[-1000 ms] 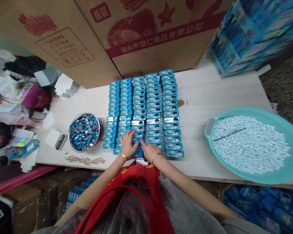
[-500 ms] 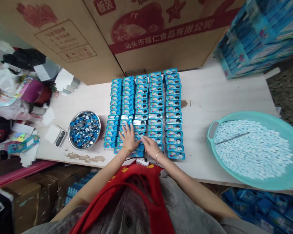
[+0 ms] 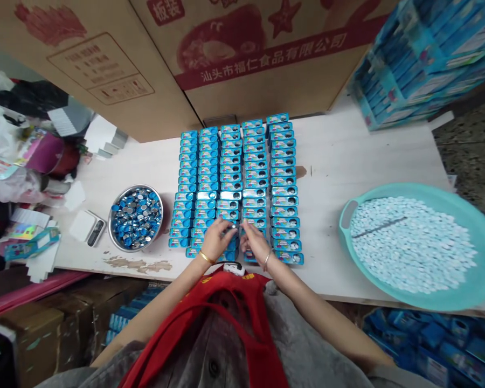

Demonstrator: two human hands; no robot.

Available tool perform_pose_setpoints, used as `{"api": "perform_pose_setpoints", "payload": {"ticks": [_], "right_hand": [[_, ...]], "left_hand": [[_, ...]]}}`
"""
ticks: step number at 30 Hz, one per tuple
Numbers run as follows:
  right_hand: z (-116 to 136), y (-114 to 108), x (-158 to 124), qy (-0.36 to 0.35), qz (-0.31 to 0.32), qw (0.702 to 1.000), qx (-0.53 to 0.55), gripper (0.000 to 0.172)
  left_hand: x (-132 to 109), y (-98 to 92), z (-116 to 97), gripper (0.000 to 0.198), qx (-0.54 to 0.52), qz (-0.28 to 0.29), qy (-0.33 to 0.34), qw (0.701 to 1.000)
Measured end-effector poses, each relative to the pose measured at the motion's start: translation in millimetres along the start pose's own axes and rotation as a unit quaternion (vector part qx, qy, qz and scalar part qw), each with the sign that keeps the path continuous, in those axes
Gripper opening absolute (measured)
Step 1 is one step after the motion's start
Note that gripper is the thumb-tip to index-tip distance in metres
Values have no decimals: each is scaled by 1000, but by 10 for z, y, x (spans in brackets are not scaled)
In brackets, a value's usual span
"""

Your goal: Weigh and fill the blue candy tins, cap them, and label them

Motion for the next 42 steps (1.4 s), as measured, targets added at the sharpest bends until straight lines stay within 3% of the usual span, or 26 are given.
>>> {"api": "perform_pose_setpoints", "payload": {"ticks": [3,5,7,9,12,15,18,21,26,28,30,31,33,35,38,42], "right_hand": [[62,-57,13,-134,-29,965,-224,52],[95,-4,-2,-190,-15,890,-414,51],[97,71,-7,-194,5,807,-558,52],[95,143,-2,-179,23,762,-622,54],[95,233,21,-165,39,738,-653,55],[74,281,65,-138,62,734,-662,55],[72,307,122,-121,77,739,-659,53],[76,322,174,-113,83,750,-646,53],[129,276,158,-136,73,789,-594,49],[193,180,124,-133,30,863,-486,51],[240,45,90,-92,-24,960,-264,60],[245,-6,74,-62,-41,988,-135,64],[244,-22,47,-7,-36,998,51,66],[246,29,34,31,-15,991,126,65],[236,88,55,41,-17,989,143,64],[191,-16,142,-34,-75,995,55,58]], "left_hand": [[63,-38,176,26,142,0,16,990],[48,-10,222,28,177,35,50,982],[8,13,245,32,169,50,61,982],[-9,10,288,38,155,26,26,987],[48,18,383,54,164,-21,-58,985],[186,92,466,81,179,6,-111,978],[318,147,528,99,185,57,-147,970],[387,164,556,103,185,88,-175,963],[361,99,491,96,195,65,-176,963],[283,30,376,82,168,31,-130,977],[157,-26,194,60,97,14,-46,994],[82,-39,91,50,57,20,4,998],[-64,-34,-95,38,12,50,89,995],[-149,-1,-194,27,26,71,129,989],[-98,28,-154,19,48,44,95,993],[195,23,160,18,12,23,-91,996]]}}
Point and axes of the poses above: each hand's wrist, its own x-axis towards the middle knuckle, its own y-axis out of the palm, z = x × y, the point moved 5 cm from there along x, towards the middle knuckle, and after that the axes turned 5 degrees about -z, right-handed, at the moved point
